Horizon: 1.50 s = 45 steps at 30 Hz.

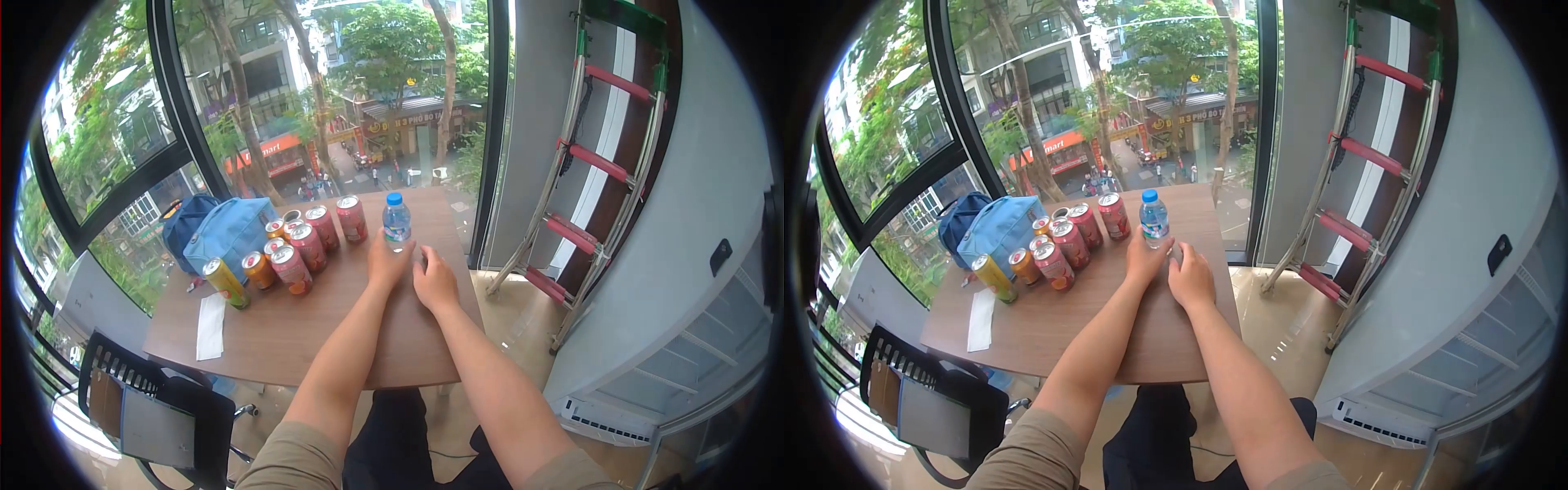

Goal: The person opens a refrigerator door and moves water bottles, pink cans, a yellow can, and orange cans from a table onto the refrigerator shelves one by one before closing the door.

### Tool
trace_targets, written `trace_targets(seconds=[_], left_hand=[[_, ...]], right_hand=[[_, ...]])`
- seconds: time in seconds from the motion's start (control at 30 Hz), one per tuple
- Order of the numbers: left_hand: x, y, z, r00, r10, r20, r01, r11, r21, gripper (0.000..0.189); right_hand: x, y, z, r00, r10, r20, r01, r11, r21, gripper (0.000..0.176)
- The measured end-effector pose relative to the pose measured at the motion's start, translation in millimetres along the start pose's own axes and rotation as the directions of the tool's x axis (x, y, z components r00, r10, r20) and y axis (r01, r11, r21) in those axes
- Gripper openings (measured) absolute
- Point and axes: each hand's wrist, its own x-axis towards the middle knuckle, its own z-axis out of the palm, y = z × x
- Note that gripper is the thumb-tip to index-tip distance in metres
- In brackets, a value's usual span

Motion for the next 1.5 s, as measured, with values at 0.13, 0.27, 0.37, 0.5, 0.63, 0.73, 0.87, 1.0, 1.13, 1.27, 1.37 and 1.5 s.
trace_targets(seconds=[0.13, 0.27, 0.37, 0.5, 0.63, 0.73, 0.87, 1.0, 1.13, 1.27, 1.37, 1.5], left_hand=[[-37, 23, -26, 0.991, -0.058, 0.124, 0.072, 0.991, -0.112, 0.053], [-76, 48, -51, 0.955, -0.085, 0.284, 0.131, 0.980, -0.150, 0.051], [-105, 58, -54, 0.934, 0.013, 0.358, 0.012, 0.998, -0.068, 0.049], [-129, 77, -60, 0.882, 0.335, 0.331, -0.357, 0.934, 0.007, 0.051], [-141, 85, -64, 0.749, 0.495, 0.440, -0.515, 0.853, -0.084, 0.070], [-150, 88, -69, 0.711, 0.511, 0.483, -0.547, 0.834, -0.076, 0.087], [-153, 79, -71, 0.690, 0.544, 0.478, -0.475, 0.838, -0.269, 0.100], [-160, 119, -51, 0.600, 0.542, 0.588, -0.549, 0.814, -0.189, 0.070], [-171, 141, -20, 0.552, 0.513, 0.658, -0.632, 0.771, -0.072, 0.037], [-171, 140, 10, 0.584, 0.469, 0.663, -0.613, 0.790, -0.018, 0.031], [-170, 142, 14, 0.596, 0.439, 0.673, -0.581, 0.814, -0.016, 0.028], [-168, 139, 15, 0.601, 0.444, 0.664, -0.580, 0.815, -0.019, 0.024]], right_hand=[[-23, 2, -15, 0.999, -0.035, -0.033, 0.038, 0.992, 0.119, 0.062], [-49, -6, -34, 0.995, -0.096, -0.020, 0.097, 0.940, 0.327, 0.066], [-71, -16, -54, 0.998, -0.051, 0.034, 0.035, 0.932, 0.361, 0.062], [-105, 0, -64, 0.995, -0.026, -0.092, 0.060, 0.920, 0.387, 0.055], [-124, -4, -93, 0.995, 0.014, -0.103, 0.031, 0.908, 0.418, 0.059], [-139, -5, -103, 0.995, 0.098, -0.008, -0.076, 0.819, 0.568, 0.054], [-170, 15, -135, 0.958, 0.106, -0.266, 0.078, 0.798, 0.598, 0.052], [-208, 50, -202, 0.868, 0.260, -0.424, 0.095, 0.750, 0.654, 0.052], [-245, 79, -291, 0.733, 0.315, -0.603, 0.303, 0.643, 0.703, 0.043], [-267, 112, -388, 0.490, 0.340, -0.803, 0.280, 0.810, 0.514, 0.035], [-265, 139, -458, 0.249, 0.197, -0.948, 0.325, 0.905, 0.274, 0.037], [-272, 152, -541, 0.269, 0.079, -0.960, 0.053, 0.994, 0.097, 0.052]])
